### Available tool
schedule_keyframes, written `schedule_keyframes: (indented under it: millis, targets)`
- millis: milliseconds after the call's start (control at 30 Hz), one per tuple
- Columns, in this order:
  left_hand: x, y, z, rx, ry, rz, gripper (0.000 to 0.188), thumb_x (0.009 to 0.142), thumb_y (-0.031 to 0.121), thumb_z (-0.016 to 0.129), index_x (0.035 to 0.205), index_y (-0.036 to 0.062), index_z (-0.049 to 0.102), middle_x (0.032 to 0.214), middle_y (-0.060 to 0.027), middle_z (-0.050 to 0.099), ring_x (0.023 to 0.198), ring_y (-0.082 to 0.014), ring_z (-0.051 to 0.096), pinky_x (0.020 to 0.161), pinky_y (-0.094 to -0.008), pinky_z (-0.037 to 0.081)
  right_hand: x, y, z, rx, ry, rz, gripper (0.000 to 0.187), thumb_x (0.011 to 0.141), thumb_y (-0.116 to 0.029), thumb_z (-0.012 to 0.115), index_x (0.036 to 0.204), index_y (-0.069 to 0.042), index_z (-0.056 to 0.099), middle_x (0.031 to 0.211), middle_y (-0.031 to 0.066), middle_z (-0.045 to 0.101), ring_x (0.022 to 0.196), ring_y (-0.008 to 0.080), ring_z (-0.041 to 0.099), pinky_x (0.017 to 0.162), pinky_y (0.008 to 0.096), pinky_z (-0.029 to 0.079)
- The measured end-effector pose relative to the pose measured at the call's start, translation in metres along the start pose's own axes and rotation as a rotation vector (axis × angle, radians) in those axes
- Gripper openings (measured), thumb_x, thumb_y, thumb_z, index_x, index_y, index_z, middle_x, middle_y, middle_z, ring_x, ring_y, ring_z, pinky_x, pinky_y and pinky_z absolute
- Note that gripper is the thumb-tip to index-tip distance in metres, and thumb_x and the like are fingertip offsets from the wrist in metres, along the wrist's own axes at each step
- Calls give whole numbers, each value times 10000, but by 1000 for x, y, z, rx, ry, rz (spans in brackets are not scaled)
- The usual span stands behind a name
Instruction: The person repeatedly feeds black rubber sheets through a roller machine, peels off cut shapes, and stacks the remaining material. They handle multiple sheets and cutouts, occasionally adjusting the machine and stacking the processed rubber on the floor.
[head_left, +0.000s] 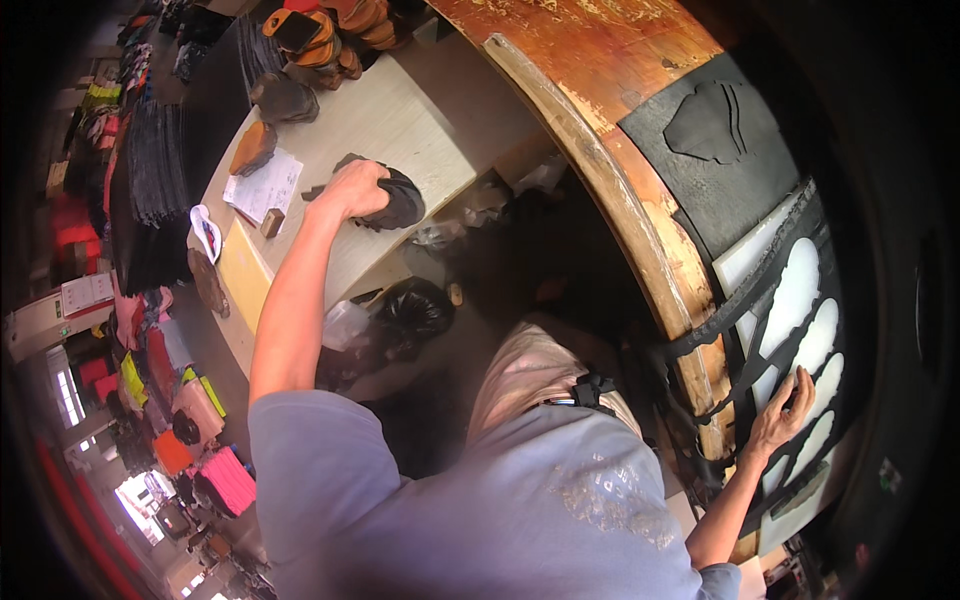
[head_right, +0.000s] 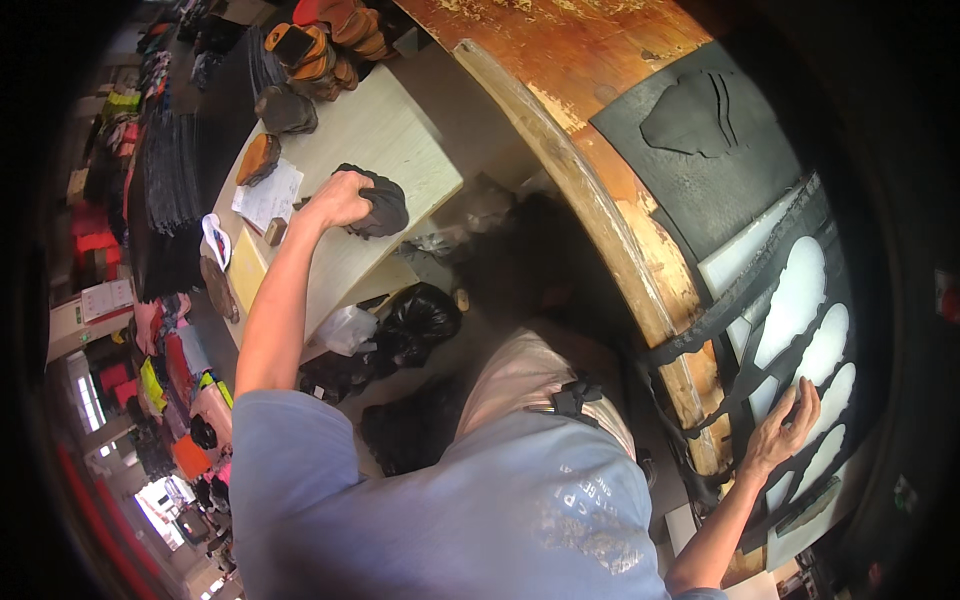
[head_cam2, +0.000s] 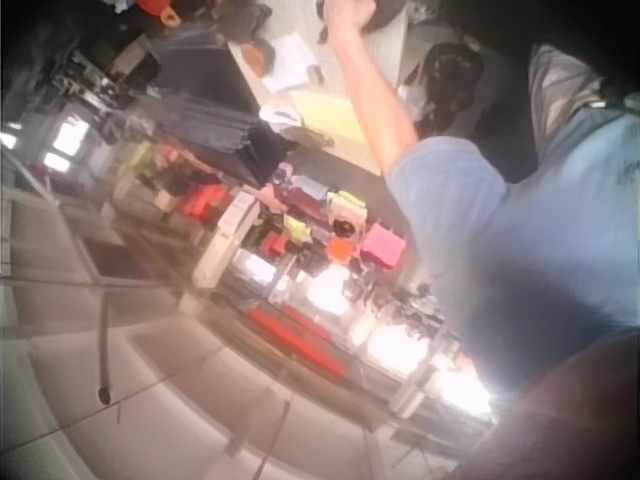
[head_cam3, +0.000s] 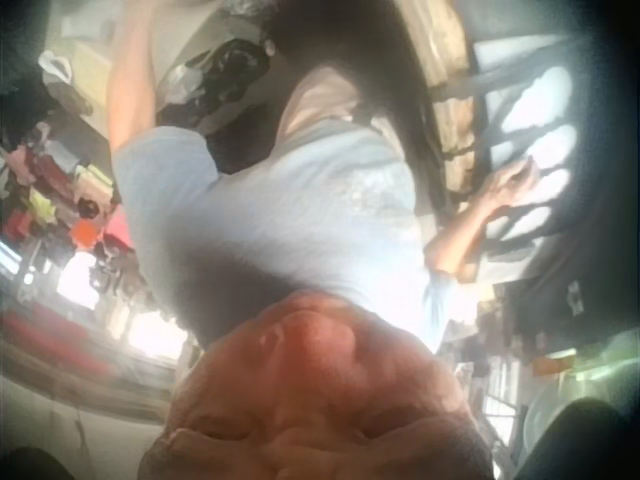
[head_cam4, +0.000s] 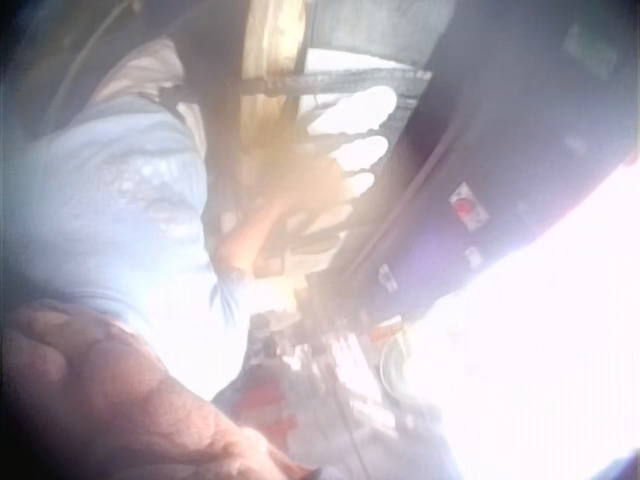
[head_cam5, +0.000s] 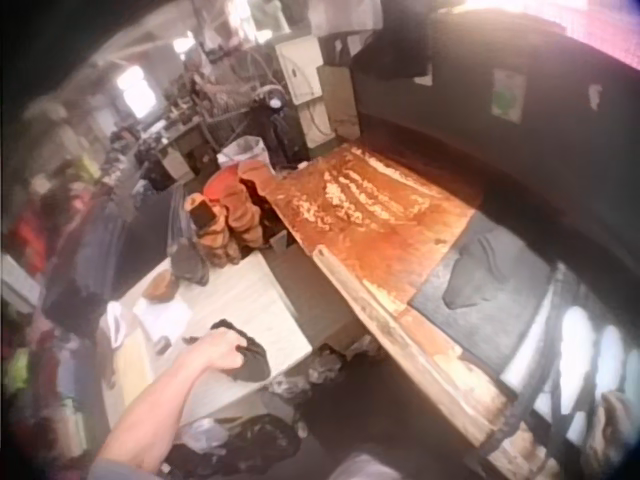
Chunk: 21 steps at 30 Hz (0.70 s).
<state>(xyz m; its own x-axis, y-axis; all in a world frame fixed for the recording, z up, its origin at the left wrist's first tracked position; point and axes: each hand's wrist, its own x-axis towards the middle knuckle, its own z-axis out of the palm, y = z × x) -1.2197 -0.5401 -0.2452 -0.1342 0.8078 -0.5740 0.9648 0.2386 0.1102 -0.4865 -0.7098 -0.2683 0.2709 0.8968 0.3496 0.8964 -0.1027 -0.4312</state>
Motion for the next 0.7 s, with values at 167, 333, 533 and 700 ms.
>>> schedule_keyframes:
  millis: [167, 333, 533, 700]
  targets:
    - [49, -35, 38, 290, 60, 55, 469, 743, 94, 676, 1191, 18, 793, 1249, -232, 725, 1204, -396, 666, 1062, -454, 538, 0, 4, -3, -84, -14, -38, 270, 1077, -99, 652, 1332, -24, 698, 1336, 159, 668, 1255, 299, 644, 1101, 398, 484]
    - [48, -55, 70, 290, 507, 231, 446, 777, 54, 666, 1214, 23, 747, 1225, -190, 684, 1204, -413, 608, 1118, -498, 477, 2, 0, -2, -62, -21, -20, 261, 1074, -99, 651, 1319, -24, 698, 1330, 159, 668, 1258, 306, 643, 1104, 405, 481]
    - [5, 40, 52, -135, 696, 192, 384, 897, -6, 623, 1269, 15, 715, 1266, -186, 724, 1189, -346, 693, 1063, -449, 537, 3, -15, -2, 140, -6, 179, 255, 1030, -51, 672, 1277, 12, 688, 1318, 164, 650, 1243, 300, 633, 1092, 383, 487]
    - [-85, 282, 53, -761, 371, 807, 205, 1038, 43, 636, 1212, 10, 740, 1156, -108, 773, 1061, -172, 731, 950, -306, 570, 2, 25, -59, 186, 141, 135, 265, 973, -54, 730, 1234, -14, 709, 1226, 143, 703, 1097, 267, 684, 996, 357, 527]
